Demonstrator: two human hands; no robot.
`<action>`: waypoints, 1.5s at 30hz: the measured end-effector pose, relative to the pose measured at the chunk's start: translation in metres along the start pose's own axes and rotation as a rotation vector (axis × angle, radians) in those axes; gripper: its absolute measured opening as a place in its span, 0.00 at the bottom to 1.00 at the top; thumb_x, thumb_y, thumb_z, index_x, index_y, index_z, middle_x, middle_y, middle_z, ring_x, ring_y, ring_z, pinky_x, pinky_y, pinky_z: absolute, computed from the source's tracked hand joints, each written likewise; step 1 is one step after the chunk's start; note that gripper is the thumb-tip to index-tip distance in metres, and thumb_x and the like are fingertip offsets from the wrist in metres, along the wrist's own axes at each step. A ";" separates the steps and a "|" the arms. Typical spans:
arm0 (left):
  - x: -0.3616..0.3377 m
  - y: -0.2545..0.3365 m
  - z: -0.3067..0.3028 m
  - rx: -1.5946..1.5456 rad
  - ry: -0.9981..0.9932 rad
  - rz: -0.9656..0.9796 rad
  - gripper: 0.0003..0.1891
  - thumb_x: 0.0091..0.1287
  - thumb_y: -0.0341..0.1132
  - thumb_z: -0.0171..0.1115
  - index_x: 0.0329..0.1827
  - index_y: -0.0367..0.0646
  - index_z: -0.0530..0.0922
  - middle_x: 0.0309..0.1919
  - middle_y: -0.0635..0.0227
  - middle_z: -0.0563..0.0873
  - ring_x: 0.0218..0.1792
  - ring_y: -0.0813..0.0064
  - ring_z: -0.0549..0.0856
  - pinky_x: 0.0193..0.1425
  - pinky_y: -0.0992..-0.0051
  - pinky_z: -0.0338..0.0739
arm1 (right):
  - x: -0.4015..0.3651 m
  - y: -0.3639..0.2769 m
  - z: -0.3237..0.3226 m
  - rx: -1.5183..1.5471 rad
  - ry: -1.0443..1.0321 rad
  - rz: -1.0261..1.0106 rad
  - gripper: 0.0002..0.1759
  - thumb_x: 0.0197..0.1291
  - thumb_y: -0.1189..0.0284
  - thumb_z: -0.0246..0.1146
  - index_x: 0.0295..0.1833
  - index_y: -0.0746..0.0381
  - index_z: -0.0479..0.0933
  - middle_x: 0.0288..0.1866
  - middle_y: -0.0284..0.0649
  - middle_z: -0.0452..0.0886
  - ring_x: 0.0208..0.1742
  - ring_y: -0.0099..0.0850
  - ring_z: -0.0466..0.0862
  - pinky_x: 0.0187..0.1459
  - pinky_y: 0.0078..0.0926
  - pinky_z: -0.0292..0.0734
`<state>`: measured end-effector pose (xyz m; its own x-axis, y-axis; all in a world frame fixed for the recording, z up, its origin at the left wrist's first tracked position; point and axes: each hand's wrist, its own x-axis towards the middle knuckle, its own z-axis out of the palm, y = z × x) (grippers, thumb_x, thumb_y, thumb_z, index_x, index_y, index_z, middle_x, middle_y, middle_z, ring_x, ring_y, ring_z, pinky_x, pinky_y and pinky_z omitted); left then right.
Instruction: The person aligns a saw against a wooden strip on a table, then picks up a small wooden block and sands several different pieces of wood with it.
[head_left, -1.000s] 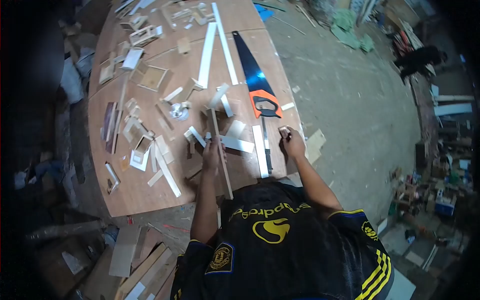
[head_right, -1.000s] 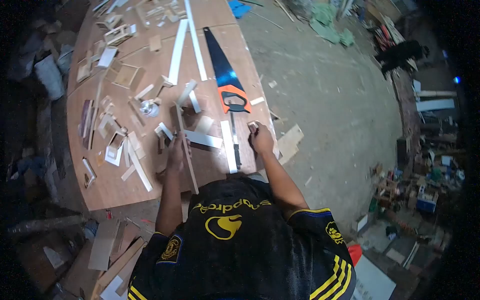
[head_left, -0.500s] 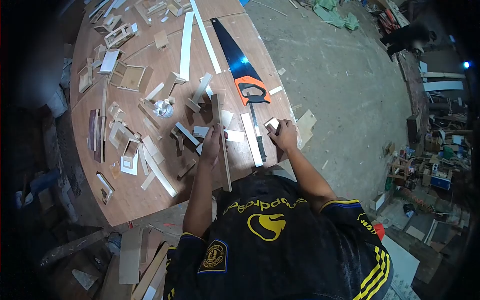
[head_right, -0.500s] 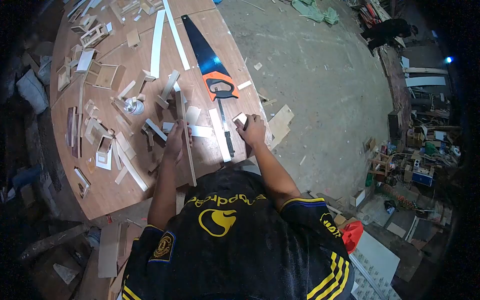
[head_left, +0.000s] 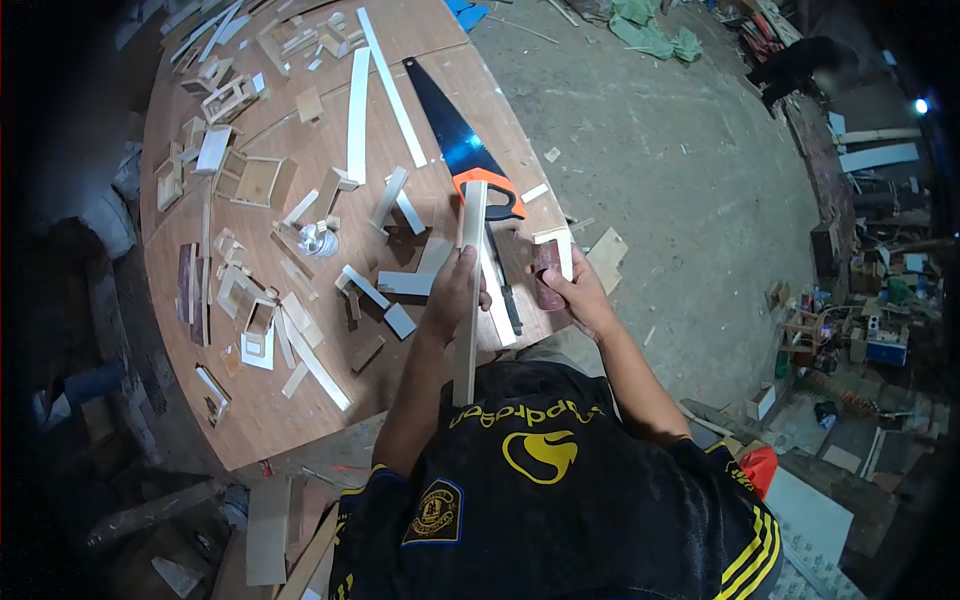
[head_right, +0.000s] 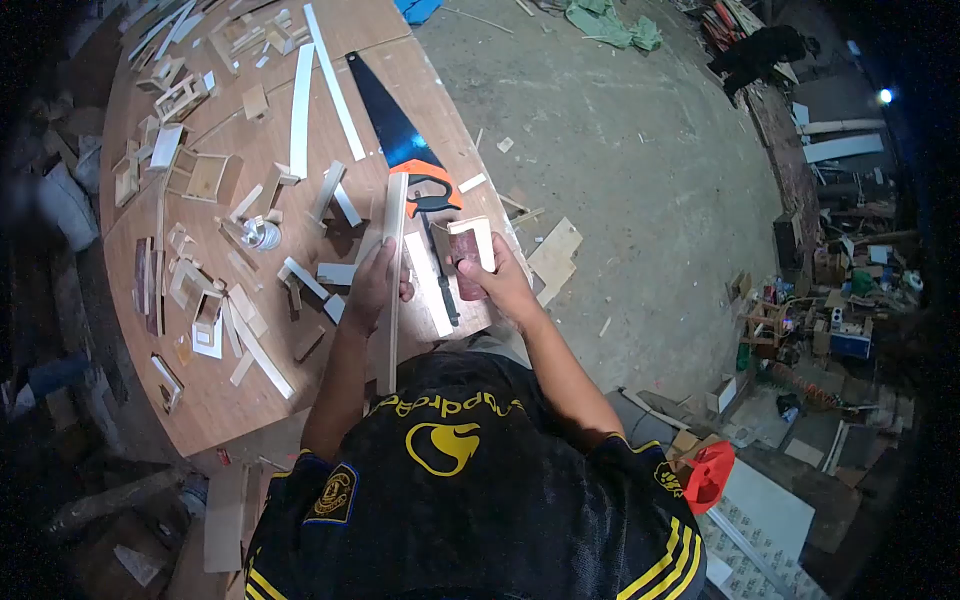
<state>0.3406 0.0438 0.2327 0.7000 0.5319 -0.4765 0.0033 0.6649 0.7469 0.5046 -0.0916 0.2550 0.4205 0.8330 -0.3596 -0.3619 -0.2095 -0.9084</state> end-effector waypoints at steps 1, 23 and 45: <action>0.000 0.003 0.011 0.015 -0.011 0.002 0.18 0.75 0.51 0.46 0.40 0.43 0.71 0.20 0.70 0.72 0.19 0.78 0.74 0.24 0.76 0.72 | -0.004 -0.008 0.000 -0.018 -0.030 -0.013 0.27 0.62 0.72 0.65 0.64 0.62 0.62 0.48 0.38 0.80 0.51 0.24 0.80 0.52 0.24 0.76; -0.076 -0.087 0.179 0.516 -0.166 -0.333 0.23 0.74 0.56 0.44 0.39 0.43 0.75 0.16 0.70 0.74 0.12 0.77 0.72 0.13 0.79 0.66 | -0.153 -0.030 -0.144 -0.416 0.375 -0.609 0.21 0.65 0.72 0.62 0.61 0.61 0.67 0.39 0.35 0.77 0.34 0.21 0.78 0.34 0.21 0.75; -0.132 -0.114 0.258 0.343 -0.234 -0.218 0.22 0.75 0.54 0.40 0.38 0.44 0.70 0.13 0.71 0.69 0.10 0.79 0.68 0.13 0.79 0.61 | -0.197 -0.082 -0.216 -1.018 0.432 -1.077 0.19 0.51 0.69 0.67 0.51 0.49 0.80 0.27 0.38 0.69 0.29 0.34 0.76 0.28 0.34 0.72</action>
<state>0.4321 -0.2379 0.3300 0.7988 0.2401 -0.5516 0.3767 0.5153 0.7698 0.6313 -0.3489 0.3540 0.3673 0.6445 0.6706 0.8868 -0.0251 -0.4615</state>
